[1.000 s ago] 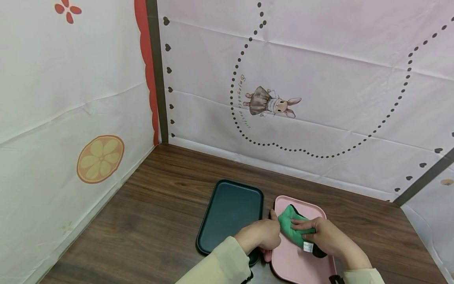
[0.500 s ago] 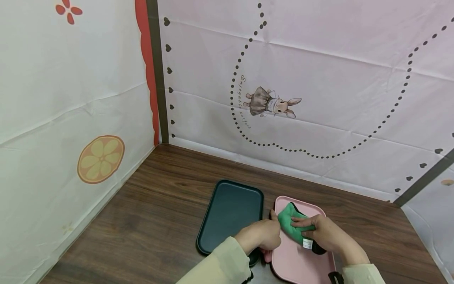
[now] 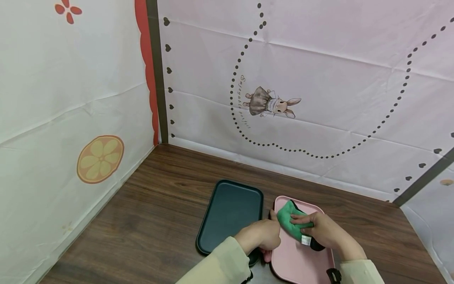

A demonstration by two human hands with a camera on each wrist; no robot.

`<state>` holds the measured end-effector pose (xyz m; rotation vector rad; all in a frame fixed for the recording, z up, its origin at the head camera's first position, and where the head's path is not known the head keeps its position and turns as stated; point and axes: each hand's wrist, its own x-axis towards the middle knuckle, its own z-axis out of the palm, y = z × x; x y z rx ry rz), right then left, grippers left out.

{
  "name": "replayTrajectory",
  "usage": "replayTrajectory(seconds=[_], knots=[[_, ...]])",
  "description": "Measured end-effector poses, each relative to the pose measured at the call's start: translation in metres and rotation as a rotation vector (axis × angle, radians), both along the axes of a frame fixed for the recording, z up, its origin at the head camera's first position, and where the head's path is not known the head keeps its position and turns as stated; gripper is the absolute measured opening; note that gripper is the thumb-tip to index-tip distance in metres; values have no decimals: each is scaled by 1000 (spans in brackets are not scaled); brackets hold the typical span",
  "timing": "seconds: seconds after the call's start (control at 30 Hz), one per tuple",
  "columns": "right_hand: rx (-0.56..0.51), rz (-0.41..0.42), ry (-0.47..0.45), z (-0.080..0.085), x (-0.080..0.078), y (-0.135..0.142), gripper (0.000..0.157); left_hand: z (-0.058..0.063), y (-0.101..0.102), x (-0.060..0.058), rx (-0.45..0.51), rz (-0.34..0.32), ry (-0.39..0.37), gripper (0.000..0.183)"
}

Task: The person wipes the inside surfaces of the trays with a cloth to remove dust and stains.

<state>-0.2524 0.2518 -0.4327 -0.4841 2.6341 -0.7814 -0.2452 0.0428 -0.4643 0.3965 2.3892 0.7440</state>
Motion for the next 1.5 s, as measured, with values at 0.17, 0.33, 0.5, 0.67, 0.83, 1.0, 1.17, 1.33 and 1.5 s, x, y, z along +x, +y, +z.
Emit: replayTrajectory(seconds=[0.17, 0.33, 0.5, 0.67, 0.83, 1.0, 1.17, 1.33, 1.5], knots=[[7, -20, -5, 1, -2, -2, 30, 0, -2, -2, -5, -19, -12, 81], [19, -28, -3, 2, -4, -4, 31, 0, -3, -3, -3, -14, -14, 82], [26, -43, -2, 1, -5, -7, 31, 0, -3, -1, -1, 0, -6, 82], [30, -34, 9, 1, -4, -6, 31, 0, -3, 0, -4, -11, 15, 82], [21, 7, 41, 0, 0, -4, 31, 0, -2, 0, 2, -15, 9, 81], [36, 27, 59, -1, 4, -1, 34, -1, -1, 0, -4, -13, 11, 82], [66, 35, 104, -3, 8, 1, 36, -1, 1, 0, -16, 7, 18, 81], [91, 63, 190, -4, 11, 4, 40, 0, 1, 0, -16, 13, 17, 81], [68, 64, 247, -8, 16, 9, 46, -1, 1, -1, -11, 8, 3, 81]])
